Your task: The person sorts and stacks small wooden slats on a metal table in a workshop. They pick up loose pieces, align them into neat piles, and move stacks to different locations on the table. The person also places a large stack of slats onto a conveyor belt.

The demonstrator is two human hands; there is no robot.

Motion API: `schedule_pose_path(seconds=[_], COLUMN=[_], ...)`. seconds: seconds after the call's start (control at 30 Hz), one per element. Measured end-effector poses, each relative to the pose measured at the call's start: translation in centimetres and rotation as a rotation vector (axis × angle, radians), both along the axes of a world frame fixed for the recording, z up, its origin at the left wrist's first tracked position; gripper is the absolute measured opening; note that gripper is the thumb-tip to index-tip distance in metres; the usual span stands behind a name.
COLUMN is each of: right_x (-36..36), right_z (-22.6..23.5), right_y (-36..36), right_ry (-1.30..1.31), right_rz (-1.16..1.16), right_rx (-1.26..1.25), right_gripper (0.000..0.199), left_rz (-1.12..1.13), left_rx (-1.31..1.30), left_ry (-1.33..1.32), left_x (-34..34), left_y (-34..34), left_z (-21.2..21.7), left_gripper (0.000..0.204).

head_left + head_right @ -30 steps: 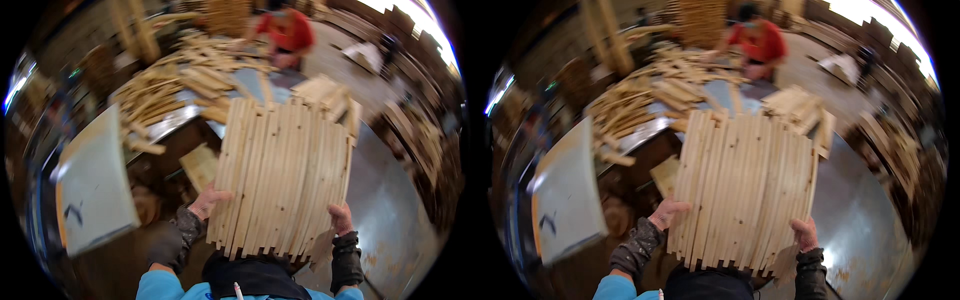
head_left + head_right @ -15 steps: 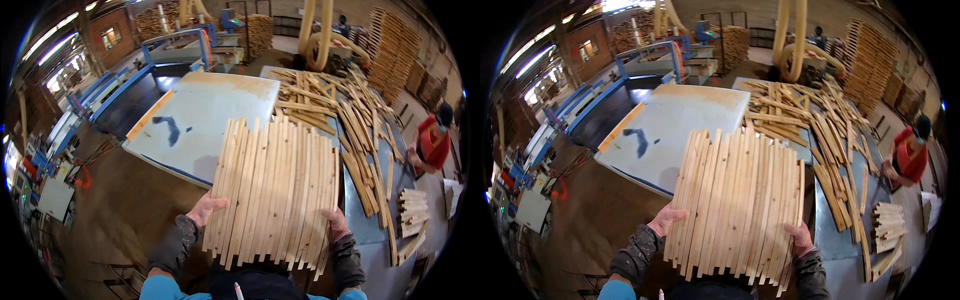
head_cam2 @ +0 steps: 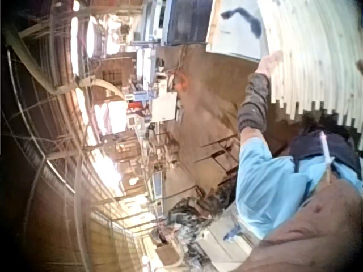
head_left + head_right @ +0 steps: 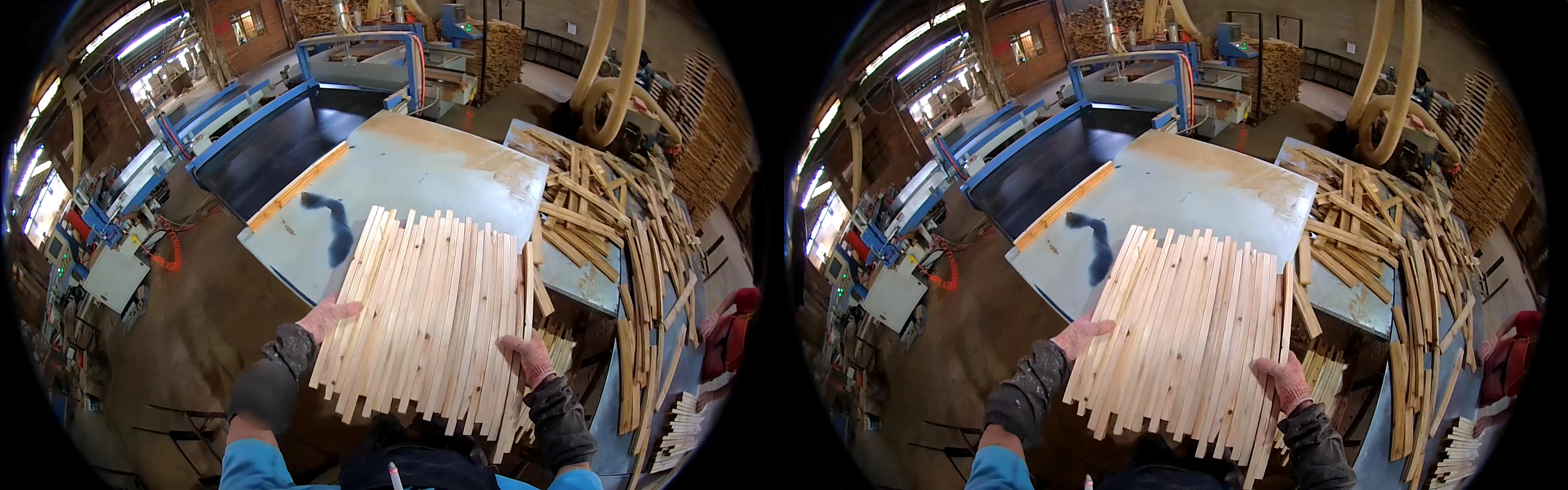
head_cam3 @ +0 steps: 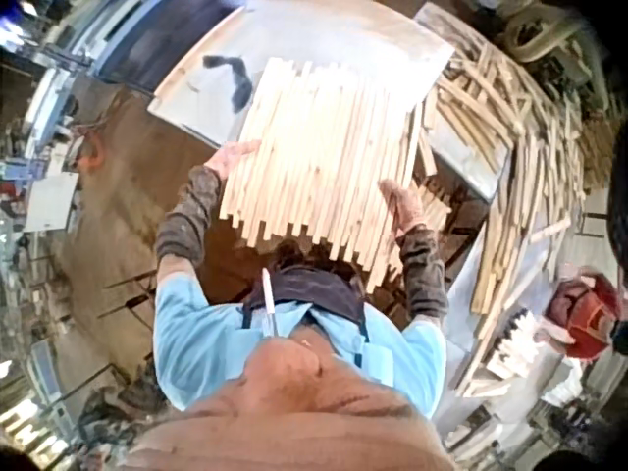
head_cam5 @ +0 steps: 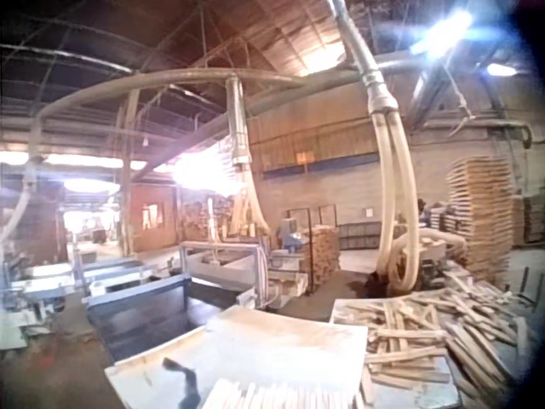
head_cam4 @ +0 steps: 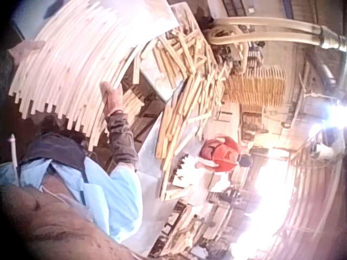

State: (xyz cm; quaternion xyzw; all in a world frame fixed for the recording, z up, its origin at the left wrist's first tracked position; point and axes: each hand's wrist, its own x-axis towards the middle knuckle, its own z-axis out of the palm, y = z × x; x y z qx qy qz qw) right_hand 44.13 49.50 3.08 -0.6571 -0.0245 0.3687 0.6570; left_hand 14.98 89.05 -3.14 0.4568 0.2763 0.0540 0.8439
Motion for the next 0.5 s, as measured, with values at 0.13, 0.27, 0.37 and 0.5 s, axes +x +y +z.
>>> schedule_pose_path(seconds=[0.13,0.27,0.37,0.5], right_x=[1.2,1.7,1.0,0.2], right_z=[0.3,0.0,-0.7,-0.8], right_y=[6.4,12.1,17.4,23.7], right_ry=[-0.026,-0.088,-0.098,-0.084], right_rz=[-0.049,-0.135,-0.186,-0.261], right_rx=[0.010,-0.071,-0.029,-0.002], right_gripper=[0.047,0.052,0.051,0.049], left_rz=[-0.045,-0.260,-0.403,-0.194], left_rx=[0.203,0.645,0.987,1.147], left_ry=[0.075,0.164,0.591,0.480], left_x=[5.1,11.3,15.2,15.9], left_y=[9.1,16.3,23.2,28.5], left_z=[-2.8,2.5,2.2,0.8], left_gripper=[0.096,0.096,0.102,0.103])
